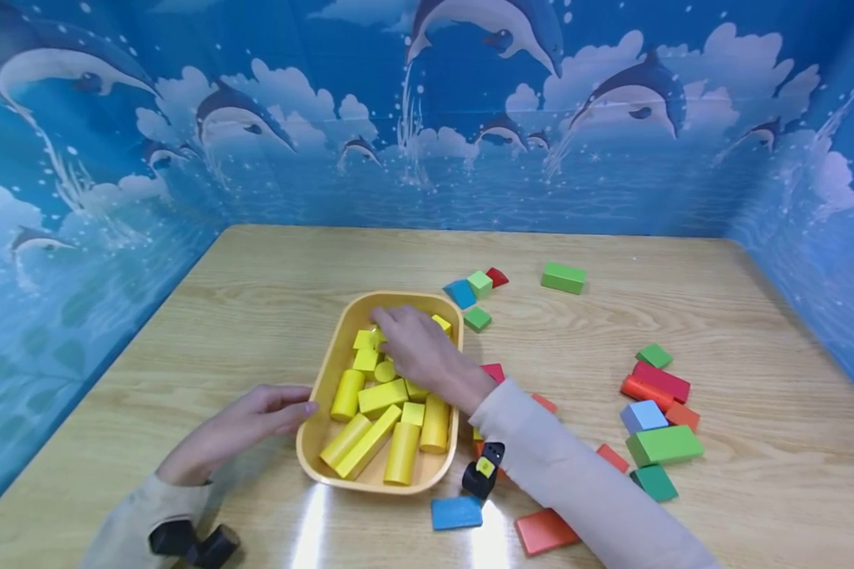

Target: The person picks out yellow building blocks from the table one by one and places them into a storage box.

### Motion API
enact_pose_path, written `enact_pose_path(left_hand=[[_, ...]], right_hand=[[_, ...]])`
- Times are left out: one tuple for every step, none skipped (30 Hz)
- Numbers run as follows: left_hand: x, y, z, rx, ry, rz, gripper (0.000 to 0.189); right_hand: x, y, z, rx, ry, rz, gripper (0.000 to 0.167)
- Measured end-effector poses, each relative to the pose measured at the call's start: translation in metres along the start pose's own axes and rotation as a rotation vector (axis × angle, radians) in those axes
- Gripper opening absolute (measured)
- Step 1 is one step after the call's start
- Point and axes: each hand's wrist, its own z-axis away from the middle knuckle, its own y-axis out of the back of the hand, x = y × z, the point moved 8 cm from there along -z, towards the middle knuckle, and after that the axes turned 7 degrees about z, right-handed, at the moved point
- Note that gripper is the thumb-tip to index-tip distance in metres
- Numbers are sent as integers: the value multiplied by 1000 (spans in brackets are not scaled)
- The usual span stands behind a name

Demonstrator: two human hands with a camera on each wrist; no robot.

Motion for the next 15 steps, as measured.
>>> enact_pose_path(left_hand=[[0,0,0,-1,0,0,53],[0,0,0,-3,-1,2,53],[0,0,0,-5,-2,6,53],[0,0,0,-8,-2,9,53],[0,-1,0,-8,1,9,53],[-1,-1,0,-7,6,7,53],[-1,0,0,-5,12,6,54],[-1,0,0,-1,18,3,54],[-2,0,0,5,26,0,54],[-2,0,0,9,34,-4,54],[-2,0,0,12,35,-9,54],[-2,0,0,13,34,-12,54],[-1,0,0,12,31,-11,54],[-1,0,1,11,25,-14,54],[0,1,1,11,22,-12,53]], right_hand=[[0,0,0,0,3,10,31],[-1,-1,0,-1,8,21,29],[-2,-1,-1,1,19,38,26],[-3,-1,-1,2,34,63,23],[-5,-1,-1,6,56,88,22],[-6,-1,-2,2,76,110,21],[-8,-1,-2,-8,95,126,22],[-10,-2,-3,-25,109,143,24],[-11,-4,-3,-45,120,158,25],[-11,-5,-4,-71,122,164,26],[-12,-7,-4,-99,118,159,27],[-11,-9,-5,-130,109,158,27],[-10,-10,-5,-150,102,156,27],[-10,-11,-5,-165,94,156,27],[-9,-11,-5,-171,93,149,27]])
